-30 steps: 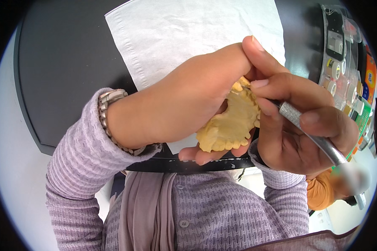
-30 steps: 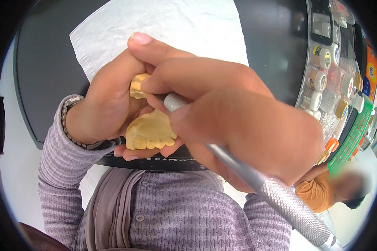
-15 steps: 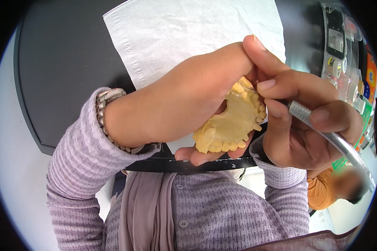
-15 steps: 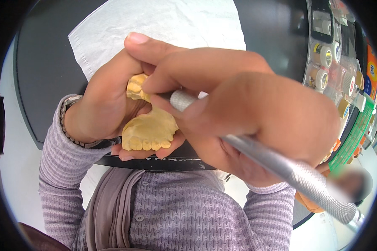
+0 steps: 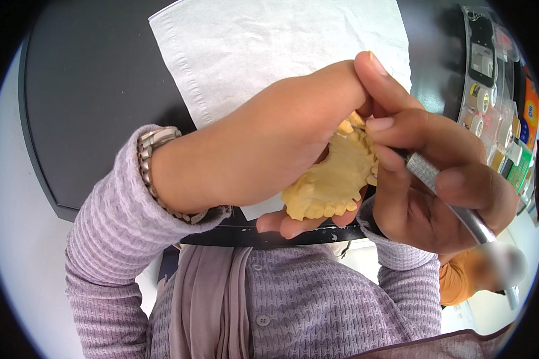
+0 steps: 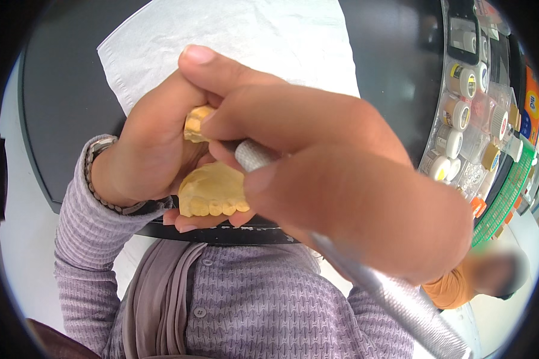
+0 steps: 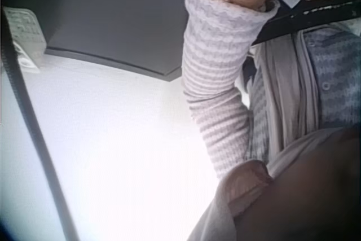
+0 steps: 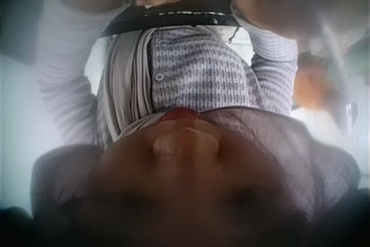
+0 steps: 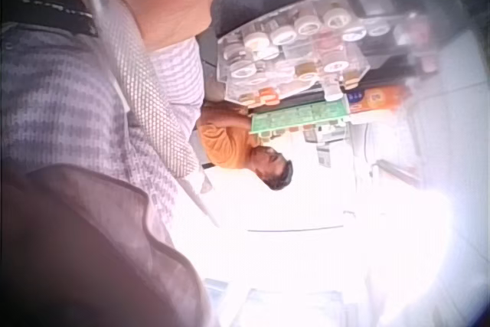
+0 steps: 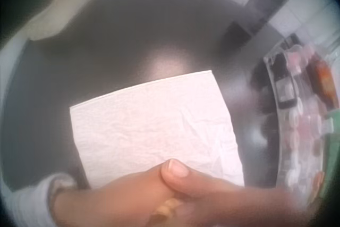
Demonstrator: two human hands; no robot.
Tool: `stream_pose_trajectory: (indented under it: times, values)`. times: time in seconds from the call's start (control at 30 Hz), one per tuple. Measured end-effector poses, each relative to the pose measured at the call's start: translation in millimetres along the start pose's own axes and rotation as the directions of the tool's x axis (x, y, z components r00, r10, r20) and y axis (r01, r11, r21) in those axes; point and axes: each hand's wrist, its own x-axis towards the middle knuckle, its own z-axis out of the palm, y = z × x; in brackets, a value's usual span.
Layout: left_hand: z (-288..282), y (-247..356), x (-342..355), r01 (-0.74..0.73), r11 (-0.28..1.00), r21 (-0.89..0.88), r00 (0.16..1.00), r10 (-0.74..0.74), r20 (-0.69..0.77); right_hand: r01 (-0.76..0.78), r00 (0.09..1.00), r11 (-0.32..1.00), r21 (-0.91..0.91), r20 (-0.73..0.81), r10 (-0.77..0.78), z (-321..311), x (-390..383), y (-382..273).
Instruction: The person applies material to a dental model using a sculpting tool and wipes the model with a cloth.
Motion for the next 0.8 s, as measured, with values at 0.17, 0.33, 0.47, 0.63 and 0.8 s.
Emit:
stream_pose_trajectory:
  times: [0.17,0.33,0.47,0.63,0.8]
  values:
    - [0,0,-4,-0.012,1.000,0.002,1.000,0.012,-0.012,0.032,0.990,0.999,0.032,0.140,-0.036,-8,5,4]
    - [-2,7,-4,0.105,0.991,-0.081,0.993,-0.100,0.058,0.017,0.993,0.999,0.035,0.119,-0.021,-8,6,1]
    - [-1,0,-4,0.034,0.999,0.014,0.999,-0.034,-0.019,0.056,0.998,0.996,0.075,-0.001,-0.056,4,2,7]
    - [1,2,-3,0.042,0.997,-0.071,0.999,-0.043,-0.018,0.085,0.990,0.990,0.112,-0.123,-0.072,10,2,10]
    - [6,1,-1,0.010,0.996,-0.087,1.000,-0.010,-0.002,0.212,0.909,0.971,0.109,-0.388,-0.155,29,-8,22]
